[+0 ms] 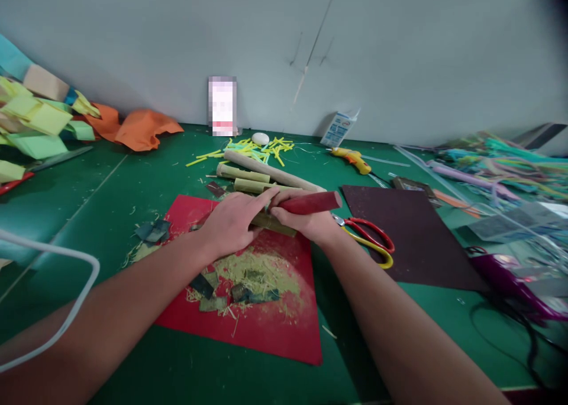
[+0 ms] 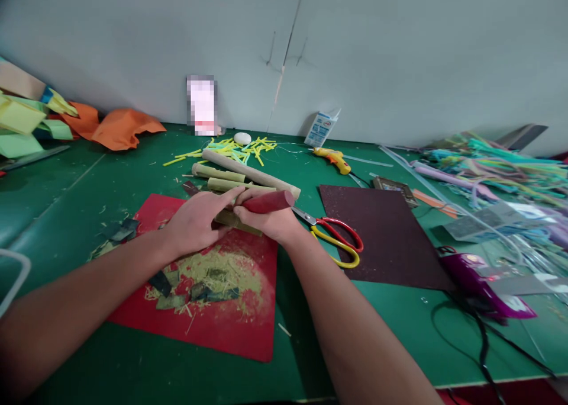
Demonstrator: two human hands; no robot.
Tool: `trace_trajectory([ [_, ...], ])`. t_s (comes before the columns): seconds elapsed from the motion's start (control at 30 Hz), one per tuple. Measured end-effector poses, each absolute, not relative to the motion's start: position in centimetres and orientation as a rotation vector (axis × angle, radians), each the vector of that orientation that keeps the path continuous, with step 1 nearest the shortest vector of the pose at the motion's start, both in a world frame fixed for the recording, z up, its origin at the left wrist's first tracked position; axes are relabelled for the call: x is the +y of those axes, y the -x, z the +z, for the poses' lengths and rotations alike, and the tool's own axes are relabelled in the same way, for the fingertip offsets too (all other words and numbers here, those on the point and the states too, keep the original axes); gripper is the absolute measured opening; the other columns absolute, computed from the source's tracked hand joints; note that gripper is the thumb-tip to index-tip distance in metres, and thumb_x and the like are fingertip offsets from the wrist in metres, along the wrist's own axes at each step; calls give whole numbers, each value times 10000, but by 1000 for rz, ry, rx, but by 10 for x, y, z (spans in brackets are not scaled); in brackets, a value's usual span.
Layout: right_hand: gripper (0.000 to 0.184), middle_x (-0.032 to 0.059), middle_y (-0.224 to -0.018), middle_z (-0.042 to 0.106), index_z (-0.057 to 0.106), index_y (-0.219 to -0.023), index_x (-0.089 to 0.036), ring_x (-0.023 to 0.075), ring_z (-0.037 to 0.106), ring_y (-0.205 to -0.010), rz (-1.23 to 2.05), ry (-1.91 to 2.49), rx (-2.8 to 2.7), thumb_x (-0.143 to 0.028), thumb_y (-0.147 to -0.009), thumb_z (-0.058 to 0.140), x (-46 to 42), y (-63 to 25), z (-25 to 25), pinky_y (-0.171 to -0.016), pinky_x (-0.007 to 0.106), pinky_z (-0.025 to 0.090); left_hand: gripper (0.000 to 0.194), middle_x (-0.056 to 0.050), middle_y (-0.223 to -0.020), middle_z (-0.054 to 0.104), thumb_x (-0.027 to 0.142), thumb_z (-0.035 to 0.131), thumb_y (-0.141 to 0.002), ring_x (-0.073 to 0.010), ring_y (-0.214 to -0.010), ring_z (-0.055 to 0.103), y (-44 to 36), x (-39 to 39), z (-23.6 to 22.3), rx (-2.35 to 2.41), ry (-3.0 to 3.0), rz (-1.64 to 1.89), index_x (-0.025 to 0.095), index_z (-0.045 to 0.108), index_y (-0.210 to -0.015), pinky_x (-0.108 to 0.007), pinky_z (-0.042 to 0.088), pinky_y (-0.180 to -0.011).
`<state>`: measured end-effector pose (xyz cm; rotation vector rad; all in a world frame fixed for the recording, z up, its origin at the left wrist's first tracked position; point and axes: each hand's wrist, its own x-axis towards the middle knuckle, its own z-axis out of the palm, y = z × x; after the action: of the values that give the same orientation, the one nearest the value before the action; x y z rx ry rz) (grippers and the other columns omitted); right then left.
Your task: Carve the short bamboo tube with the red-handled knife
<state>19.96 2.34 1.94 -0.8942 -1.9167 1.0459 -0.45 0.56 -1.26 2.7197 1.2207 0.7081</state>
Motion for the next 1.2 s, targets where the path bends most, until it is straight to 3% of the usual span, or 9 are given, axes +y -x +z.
trace_trajectory([
  [0.17,167,44,-822,709,683,-725,-183,166,627,-739,1076,897,-1882,-333,-728,756,23,-198,17,-707,311,518,708,-93,-1125,694,240,597,-848,-275,-1024,649,5,6,-10,1202,-2675,714,212,336,-1505,-415,503,-846],
  [0.27,171,40,-787,709,694,-724,-181,161,610,-707,1026,962,-1830,-348,-748,722,22,-196,18,-687,310,502,412,-105,-1073,699,264,611,-835,-283,-1000,648,4,5,-7,1234,-2672,689,167,585,-1234,-423,511,-842],
  [0.37,177,35,-748,699,696,-715,-181,162,600,-692,904,1091,-1707,-353,-754,697,18,-193,17,-682,314,491,217,-107,-1019,700,280,624,-830,-280,-977,645,4,3,-4,1282,-2674,676,155,650,-1005,-420,519,-839],
  [0.6,282,-6,-566,590,631,-658,-186,131,527,-511,809,1206,-1428,-440,-772,676,9,-186,11,-533,293,441,246,-118,-993,695,341,578,-890,-277,-975,646,3,2,-6,1320,-2733,647,136,670,-990,-417,528,-850],
  [0.9,231,-14,-595,574,589,-628,-205,134,501,-570,800,1244,-1565,-382,-696,721,11,-177,14,-566,298,439,222,-108,-940,674,354,562,-900,-259,-923,627,3,3,-7,1334,-2754,620,152,655,-914,-400,518,-810],
  [1.2,249,-12,-589,540,510,-572,-216,130,463,-584,785,1245,-1572,-346,-743,636,14,-173,10,-586,304,402,189,-104,-914,658,333,584,-880,-256,-896,613,1,2,-6,1356,-2762,594,155,648,-892,-396,509,-775],
])
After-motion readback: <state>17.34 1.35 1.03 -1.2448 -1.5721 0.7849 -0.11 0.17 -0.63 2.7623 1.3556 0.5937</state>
